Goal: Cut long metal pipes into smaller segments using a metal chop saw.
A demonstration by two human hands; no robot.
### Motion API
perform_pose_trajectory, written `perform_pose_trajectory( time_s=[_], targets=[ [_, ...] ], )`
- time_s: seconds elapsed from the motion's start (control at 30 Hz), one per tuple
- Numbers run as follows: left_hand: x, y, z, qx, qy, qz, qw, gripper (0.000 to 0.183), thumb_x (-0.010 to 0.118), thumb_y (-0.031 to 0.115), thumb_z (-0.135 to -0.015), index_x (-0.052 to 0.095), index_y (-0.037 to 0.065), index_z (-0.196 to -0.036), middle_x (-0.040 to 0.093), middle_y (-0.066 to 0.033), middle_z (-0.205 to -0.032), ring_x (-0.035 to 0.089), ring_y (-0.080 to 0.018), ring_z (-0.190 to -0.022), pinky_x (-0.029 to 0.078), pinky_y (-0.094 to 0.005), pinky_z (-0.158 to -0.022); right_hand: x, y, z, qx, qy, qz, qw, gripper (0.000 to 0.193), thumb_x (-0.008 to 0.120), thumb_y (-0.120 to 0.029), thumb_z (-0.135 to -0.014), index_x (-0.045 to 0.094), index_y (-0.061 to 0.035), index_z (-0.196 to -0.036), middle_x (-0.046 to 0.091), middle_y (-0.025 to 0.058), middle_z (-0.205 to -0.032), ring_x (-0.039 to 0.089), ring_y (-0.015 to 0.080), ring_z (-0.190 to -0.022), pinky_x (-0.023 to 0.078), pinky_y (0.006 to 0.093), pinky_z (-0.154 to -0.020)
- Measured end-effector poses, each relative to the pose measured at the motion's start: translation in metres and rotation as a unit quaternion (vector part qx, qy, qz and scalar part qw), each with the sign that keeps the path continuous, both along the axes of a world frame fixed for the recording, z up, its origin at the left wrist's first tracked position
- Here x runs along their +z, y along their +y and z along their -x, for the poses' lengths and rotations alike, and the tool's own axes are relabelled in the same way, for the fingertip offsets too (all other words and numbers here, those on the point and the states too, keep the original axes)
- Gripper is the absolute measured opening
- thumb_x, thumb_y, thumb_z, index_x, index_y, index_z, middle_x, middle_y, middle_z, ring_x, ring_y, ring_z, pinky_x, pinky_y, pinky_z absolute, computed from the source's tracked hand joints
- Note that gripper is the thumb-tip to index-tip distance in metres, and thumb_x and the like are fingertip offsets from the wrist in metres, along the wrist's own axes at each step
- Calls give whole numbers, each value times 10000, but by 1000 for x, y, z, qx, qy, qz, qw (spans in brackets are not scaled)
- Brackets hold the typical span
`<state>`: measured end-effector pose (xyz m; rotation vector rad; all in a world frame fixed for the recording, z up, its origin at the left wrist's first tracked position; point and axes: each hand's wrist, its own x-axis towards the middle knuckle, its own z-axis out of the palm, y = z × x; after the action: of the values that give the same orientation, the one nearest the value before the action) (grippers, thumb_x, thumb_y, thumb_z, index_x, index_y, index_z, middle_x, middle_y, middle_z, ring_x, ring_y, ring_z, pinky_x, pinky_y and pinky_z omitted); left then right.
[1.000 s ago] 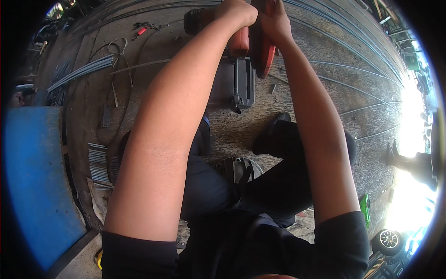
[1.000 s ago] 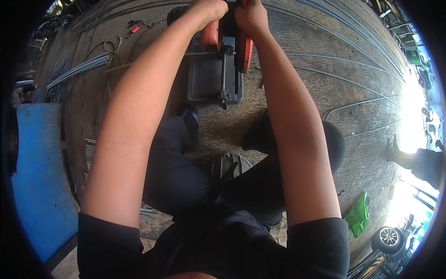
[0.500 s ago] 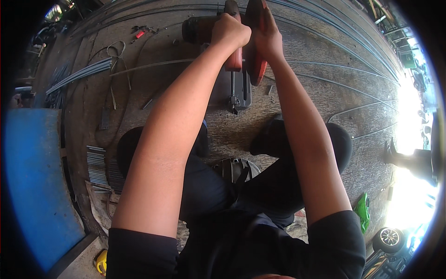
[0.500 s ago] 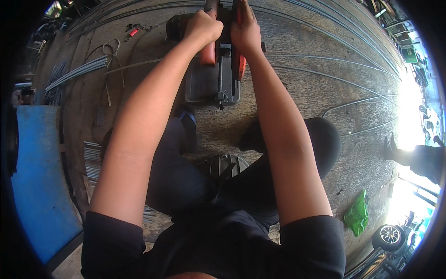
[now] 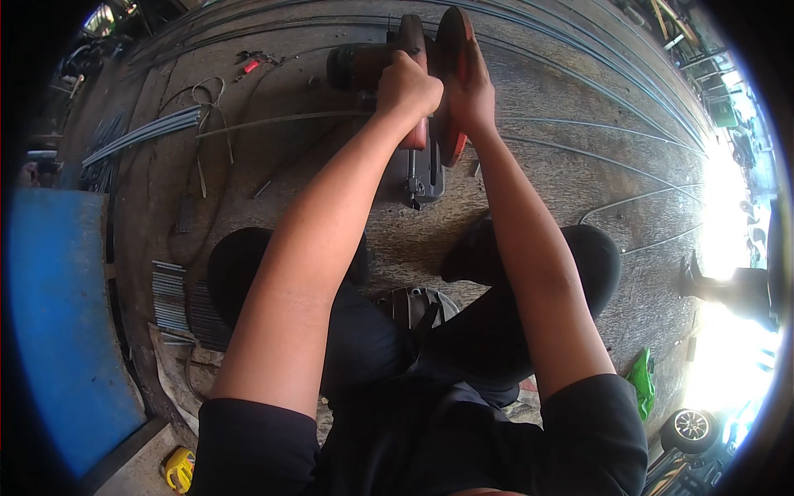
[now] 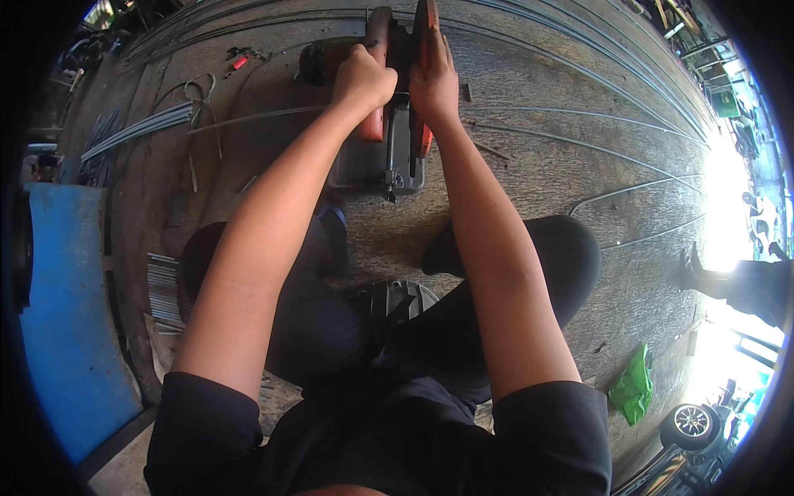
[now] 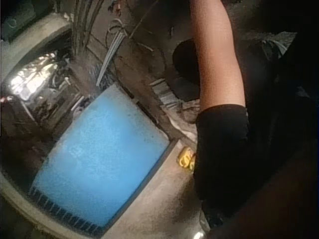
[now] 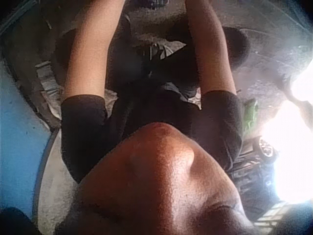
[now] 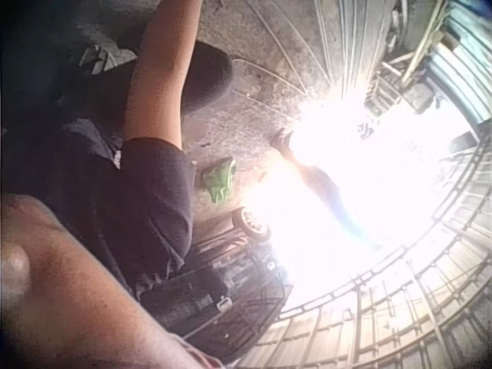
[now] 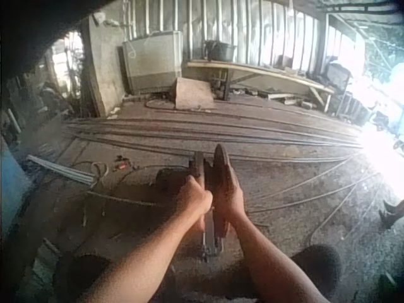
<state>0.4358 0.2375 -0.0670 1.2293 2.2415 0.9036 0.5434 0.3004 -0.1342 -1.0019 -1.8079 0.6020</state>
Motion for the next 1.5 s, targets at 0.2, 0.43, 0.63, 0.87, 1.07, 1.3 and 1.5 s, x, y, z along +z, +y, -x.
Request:
perform_pose_trajectory(
  time_s=[0.2, 0.43, 0.63, 0.87, 1.07, 1.3, 1.5],
  targets=[
    [-4, -8, -4, -1, 2, -7, 1000, 431, 548, 128, -737, 442, -96, -1090, 584, -333, -1009, 594, -425, -973, 474, -435, -877, -5, -7, -1, -2, 12, 0, 1000, 620, 503, -70, -793, 321, -34, -1384, 369, 227, -1384, 353, 385, -1282, 335, 398, -1042],
    [-9, -15, -7, -3, -7, -12, 1000, 389, 553, 110, -749, 436, -93, -1060, 582, -333, -1002, 600, -427, -953, 486, -443, -861, -8, -16, -2, 4, 23, 3, 1000, 624, 504, -58, -803, 310, -48, -1395, 361, 228, -1388, 348, 383, -1286, 342, 398, -1036],
    [-14, -20, -10, -3, 11, -15, 1000, 383, 558, 119, -757, 424, -85, -1052, 587, -334, -976, 603, -436, -931, 490, -448, -848, -12, -22, -3, -8, 13, 4, 1000, 621, 508, -60, -814, 304, -56, -1400, 348, 218, -1400, 335, 378, -1296, 343, 400, -1034],
    [-19, -25, -12, -5, 5, -16, 1000, 371, 557, 114, -760, 418, -78, -1045, 589, -336, -964, 605, -439, -917, 494, -454, -838, -20, -24, -5, -8, 17, -10, 1000, 624, 509, -53, -810, 306, -56, -1399, 347, 214, -1401, 336, 377, -1295, 346, 400, -1034],
    [-25, -28, -14, 0, -1, -19, 1000, 365, 553, 114, -763, 417, -67, -1049, 595, -330, -940, 607, -439, -904, 497, -461, -827, -25, -28, -6, -15, 11, -18, 1000, 628, 503, -45, -802, 309, -62, -1399, 344, 216, -1401, 335, 382, -1294, 354, 408, -1026],
    [-31, -34, -17, 6, 0, -27, 1000, 389, 567, 111, -757, 414, -63, -1070, 602, -322, -927, 610, -440, -893, 503, -460, -814, -29, -34, -6, -19, 22, -15, 999, 574, 545, -141, -854, 338, -33, -1378, 373, 197, -1396, 356, 329, -1302, 314, 365, -1057],
    [-35, -36, -18, 9, -6, -42, 999, 394, 578, 88, -736, 418, -60, -1064, 605, -321, -919, 611, -441, -886, 505, -463, -806, -33, -37, -7, -17, 13, -25, 999, 623, 505, -21, -805, 313, -64, -1396, 350, 201, -1401, 336, 365, -1298, 370, 407, -1015]
  ],
)
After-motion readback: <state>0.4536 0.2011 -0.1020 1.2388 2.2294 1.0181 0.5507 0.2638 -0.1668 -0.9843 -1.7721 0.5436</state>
